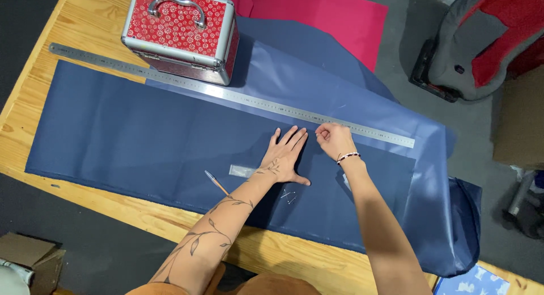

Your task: Measuring, marking, and cutting blue fabric using a ruler, pencil, and scissors on a workbench.

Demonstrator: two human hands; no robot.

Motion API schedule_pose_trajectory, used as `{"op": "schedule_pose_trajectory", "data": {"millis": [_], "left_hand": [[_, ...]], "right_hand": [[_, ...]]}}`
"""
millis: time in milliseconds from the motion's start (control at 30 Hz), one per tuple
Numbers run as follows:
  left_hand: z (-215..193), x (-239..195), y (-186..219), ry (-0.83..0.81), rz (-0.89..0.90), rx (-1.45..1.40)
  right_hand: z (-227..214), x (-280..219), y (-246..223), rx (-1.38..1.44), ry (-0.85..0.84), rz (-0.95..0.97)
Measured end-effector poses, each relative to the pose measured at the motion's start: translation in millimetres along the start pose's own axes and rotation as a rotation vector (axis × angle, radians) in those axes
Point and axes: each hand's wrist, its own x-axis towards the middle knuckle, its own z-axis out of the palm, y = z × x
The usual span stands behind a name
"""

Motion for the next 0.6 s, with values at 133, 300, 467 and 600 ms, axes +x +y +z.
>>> {"op": "schedule_pose_trajectory", "data": {"millis": [133,300,467,600], "left_hand": [[16.1,13.2,-8.0,0.029,-0.03,-0.001],[7.8,11.4,-5.3,0.032,-0.046,0.034],[11.6,7.2,-4.0,0.093,-0.057,0.003],[20.1,12.9,-7.5,0.169,-0.071,-0.078]], "right_hand": [[0.8,1.3,7.1,0.074,-0.044,0.047],[0.0,2.5,4.5,0.054,-0.051,0.042],[-5.5,3.9,-7.8,-0.039,-0.064,0.032],[-10.9,7.5,-18.7,-0.225,-0.119,0.093]]}}
